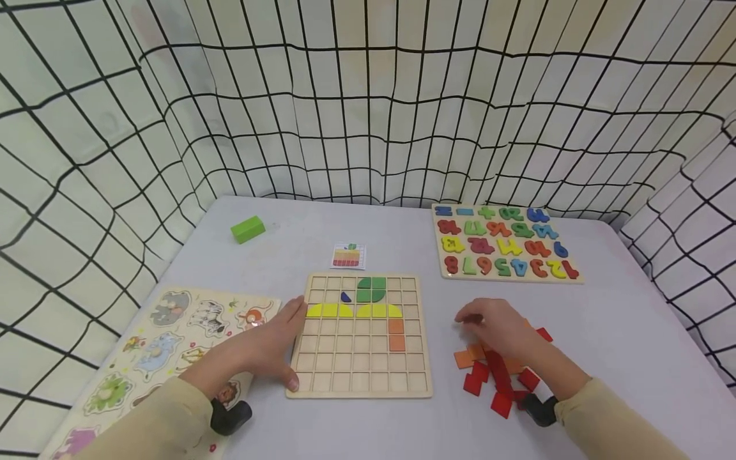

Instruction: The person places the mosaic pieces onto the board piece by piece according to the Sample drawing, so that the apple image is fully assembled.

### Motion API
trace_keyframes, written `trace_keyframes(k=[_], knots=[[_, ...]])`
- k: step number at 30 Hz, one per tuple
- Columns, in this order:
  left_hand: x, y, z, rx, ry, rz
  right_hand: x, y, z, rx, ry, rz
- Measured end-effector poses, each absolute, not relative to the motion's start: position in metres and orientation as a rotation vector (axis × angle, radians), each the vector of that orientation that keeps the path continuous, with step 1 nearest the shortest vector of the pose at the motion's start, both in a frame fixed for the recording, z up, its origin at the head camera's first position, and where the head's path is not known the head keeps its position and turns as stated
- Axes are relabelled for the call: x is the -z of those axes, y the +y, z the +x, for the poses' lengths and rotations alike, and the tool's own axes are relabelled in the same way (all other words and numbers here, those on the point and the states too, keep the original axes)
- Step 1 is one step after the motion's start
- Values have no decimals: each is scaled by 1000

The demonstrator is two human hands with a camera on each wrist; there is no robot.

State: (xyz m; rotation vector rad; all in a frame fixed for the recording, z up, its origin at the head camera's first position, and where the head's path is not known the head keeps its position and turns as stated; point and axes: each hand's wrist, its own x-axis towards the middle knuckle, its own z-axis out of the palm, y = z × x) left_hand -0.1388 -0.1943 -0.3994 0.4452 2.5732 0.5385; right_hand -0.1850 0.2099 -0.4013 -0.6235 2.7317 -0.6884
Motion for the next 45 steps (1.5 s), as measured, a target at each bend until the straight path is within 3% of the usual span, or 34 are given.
trace_keyframes(k=[8, 20, 32, 45], knots=[[399, -198, -139, -542, 2581, 443, 410, 215, -170, 512, 2662, -802], [400, -198, -137, -563, 2572, 440, 413, 198, -171, 690, 2645, -695], [402, -197, -137, -576, 2571, 427, 409, 126, -201, 823, 2697, -881], [400, -195, -138, -562, 2581, 434, 413, 85, -204, 754, 2669, -769]])
